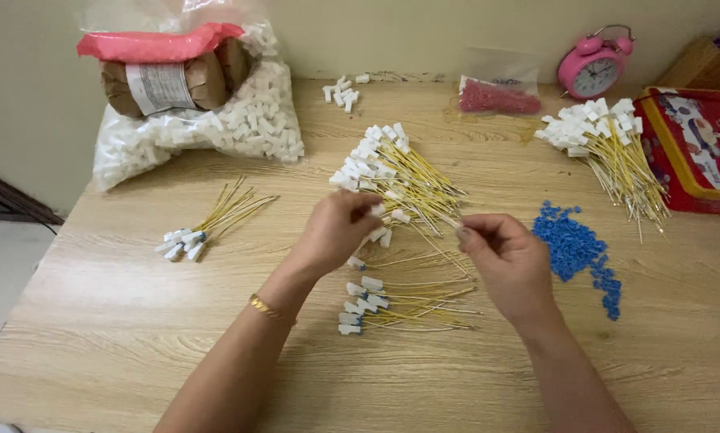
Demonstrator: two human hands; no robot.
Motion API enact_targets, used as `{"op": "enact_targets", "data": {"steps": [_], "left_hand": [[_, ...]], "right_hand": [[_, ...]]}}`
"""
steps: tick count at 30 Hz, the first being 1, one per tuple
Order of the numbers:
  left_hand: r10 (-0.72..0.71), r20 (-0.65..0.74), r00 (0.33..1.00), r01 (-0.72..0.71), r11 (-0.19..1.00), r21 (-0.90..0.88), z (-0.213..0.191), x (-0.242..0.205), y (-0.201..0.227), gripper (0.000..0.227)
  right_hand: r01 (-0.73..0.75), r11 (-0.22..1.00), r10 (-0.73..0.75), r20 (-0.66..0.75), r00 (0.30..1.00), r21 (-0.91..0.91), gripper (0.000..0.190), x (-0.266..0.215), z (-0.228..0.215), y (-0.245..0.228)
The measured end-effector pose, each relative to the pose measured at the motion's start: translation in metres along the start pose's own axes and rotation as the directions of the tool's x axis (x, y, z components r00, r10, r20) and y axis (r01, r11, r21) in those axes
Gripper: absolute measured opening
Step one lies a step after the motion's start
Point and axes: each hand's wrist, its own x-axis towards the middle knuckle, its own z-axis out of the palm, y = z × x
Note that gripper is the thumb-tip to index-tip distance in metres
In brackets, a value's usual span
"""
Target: Assembling small plastic caps onto the ends of white wire connectors.
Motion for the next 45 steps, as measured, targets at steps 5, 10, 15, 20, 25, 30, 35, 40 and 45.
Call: {"op": "enact_targets", "data": {"steps": [5,10,15,20,25,30,35,40,45], "left_hand": [[-0.265,0.184,0.947,0.318,0.670,-0.671,0.007,-0.041,0.036,0.040],[-0.227,0.156,0.961,0.264,0.595,-0.759,0.022,-0.045,0.046,0.041],[-0.231,0.137,0.963,0.242,0.528,-0.814,0.033,-0.041,0.045,0.038],[-0.258,0.116,0.959,0.239,0.523,-0.818,0.028,-0.045,0.051,0.037],[-0.282,0.092,0.955,0.231,0.512,-0.828,0.030,-0.045,0.051,0.037],[-0.304,0.062,0.951,0.230,0.558,-0.797,0.035,-0.044,0.043,0.037],[0.022,0.063,0.998,-0.013,0.989,-0.148,0.006,-0.043,0.028,0.027],[0.101,0.182,0.978,-0.126,0.984,0.129,-0.001,-0.054,0.014,0.022],[0.143,0.390,0.909,-0.150,0.989,-0.013,-0.015,-0.055,0.026,0.024]], "right_hand": [[0.095,0.995,-0.093,0.110,0.989,-0.008,0.014,-0.007,0.036,-0.016],[0.135,0.991,-0.133,0.097,0.986,-0.019,0.010,-0.009,0.050,-0.020],[0.132,0.988,-0.136,0.045,0.990,0.078,0.011,-0.010,0.050,-0.008],[0.235,0.972,-0.236,0.051,0.970,0.010,0.013,-0.009,0.052,-0.017],[0.345,0.937,-0.336,0.123,0.934,-0.055,0.019,-0.011,0.052,-0.017],[0.374,0.927,-0.370,0.135,0.919,-0.008,0.032,-0.016,0.054,-0.011],[0.227,0.918,-0.149,0.248,0.957,-0.325,0.029,-0.002,0.011,0.004],[0.024,0.512,-0.091,-0.027,0.995,-0.859,0.020,0.020,-0.074,0.061],[-0.075,0.171,0.062,-0.065,0.996,-0.982,0.019,0.026,-0.101,0.078]]}}
